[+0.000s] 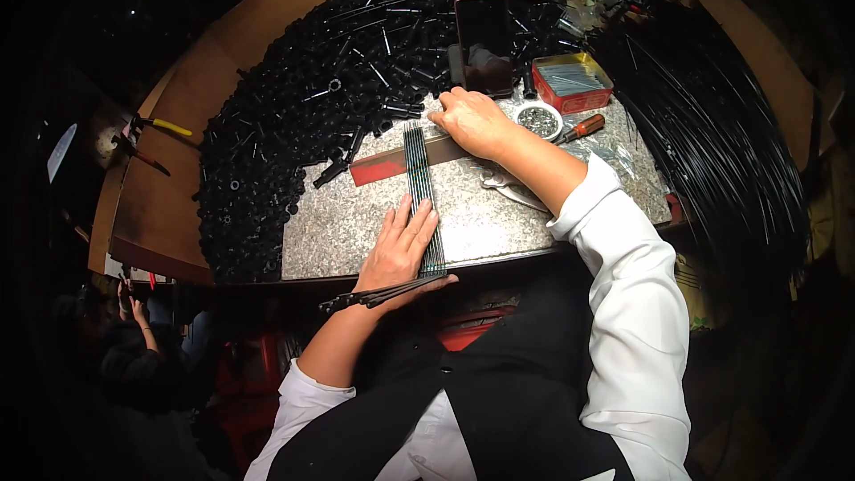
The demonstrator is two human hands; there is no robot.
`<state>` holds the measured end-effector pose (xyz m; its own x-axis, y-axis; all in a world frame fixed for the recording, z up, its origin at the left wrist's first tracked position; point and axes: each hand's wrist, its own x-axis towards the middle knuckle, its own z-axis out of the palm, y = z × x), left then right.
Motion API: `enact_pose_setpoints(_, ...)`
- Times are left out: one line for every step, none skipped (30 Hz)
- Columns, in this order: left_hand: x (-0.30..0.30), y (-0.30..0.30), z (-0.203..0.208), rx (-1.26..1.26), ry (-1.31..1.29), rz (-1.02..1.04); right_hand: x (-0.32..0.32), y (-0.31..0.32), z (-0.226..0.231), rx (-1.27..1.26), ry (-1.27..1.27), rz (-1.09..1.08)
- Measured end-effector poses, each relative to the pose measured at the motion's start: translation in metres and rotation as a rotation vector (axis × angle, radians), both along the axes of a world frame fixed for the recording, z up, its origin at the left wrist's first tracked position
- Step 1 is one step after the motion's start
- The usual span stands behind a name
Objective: Assembling small black plastic components onto metal rods using pliers and a hammer at a factory workbench.
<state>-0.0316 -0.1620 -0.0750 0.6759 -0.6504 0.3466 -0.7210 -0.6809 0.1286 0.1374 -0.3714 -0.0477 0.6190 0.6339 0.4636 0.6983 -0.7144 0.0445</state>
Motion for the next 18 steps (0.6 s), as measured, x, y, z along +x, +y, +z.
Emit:
enact_pose_setpoints(-0.0002,-0.0004,0.0008,-0.006,0.012,0.0,0.0002,0.0,0.0,-0.016,-0.027,0.0)
enact_pose_setpoints(-0.0001,-0.0002,0.0007,-0.006,0.011,0.001,0.0006,0.0007,0.0004,-0.032,-0.054,0.001)
enact_pose_setpoints(-0.0001,0.0,0.0003,-0.007,0.009,-0.001,0.0012,0.0015,0.0009,-0.031,-0.054,0.001)
enact_pose_setpoints(0.0001,0.0002,-0.0001,-0.009,0.006,-0.003,0.0019,0.0023,0.0015,-0.044,-0.061,0.003)
enact_pose_setpoints(0.0002,0.0004,-0.0005,-0.009,0.006,-0.002,0.0021,0.0034,0.0023,-0.058,-0.068,0.005)
enact_pose_setpoints(0.0004,0.0007,-0.0011,-0.001,-0.004,-0.001,0.0018,0.0047,0.0026,-0.058,-0.068,0.006)
enact_pose_setpoints(0.0007,0.0011,-0.0018,0.007,-0.015,0.0,0.0011,0.006,0.0026,-0.043,-0.077,0.011)
enact_pose_setpoints(0.0011,0.0011,-0.0026,0.007,-0.015,0.0,0.0005,0.0065,0.0025,-0.029,-0.086,0.015)
enact_pose_setpoints(0.0016,0.0013,-0.0035,0.015,-0.02,0.0,0.0002,0.0067,0.0023,-0.029,-0.086,0.015)
enact_pose_setpoints(0.002,0.0015,-0.0044,0.022,-0.024,0.0,0.0,0.007,0.0021,-0.025,-0.078,0.012)
enact_pose_setpoints(0.0021,0.0021,-0.005,0.022,-0.024,0.002,-0.0003,0.0076,0.0022,-0.021,-0.071,0.011)
enact_pose_setpoints(0.0021,0.0028,-0.0056,0.045,-0.032,0.006,-0.0006,0.0083,0.0019,-0.021,-0.071,0.013)
enact_pose_setpoints(0.0019,0.0034,-0.0057,0.069,-0.039,0.01,-0.0009,0.009,0.0013,-0.007,-0.063,0.016)
enact_pose_setpoints(0.0016,0.0026,-0.0048,0.068,-0.038,0.01,-0.0008,0.0088,0.0005,0.006,-0.054,0.018)
enact_pose_setpoints(0.0008,0.0014,-0.0026,0.035,-0.014,0.005,-0.0004,0.0085,0.0,0.005,-0.054,0.018)
enact_pose_setpoints(0.0002,0.0003,-0.0006,0.002,0.01,0.0,-0.0001,0.0081,-0.0004,0.012,-0.052,0.018)
enact_pose_setpoints(-0.0002,0.0,0.0008,0.001,0.01,0.001,-0.0003,0.0084,0.0,0.02,-0.051,0.018)
enact_pose_setpoints(-0.0004,-0.0003,0.0021,0.002,0.016,0.001,-0.0006,0.0084,0.0005,0.019,-0.051,0.019)
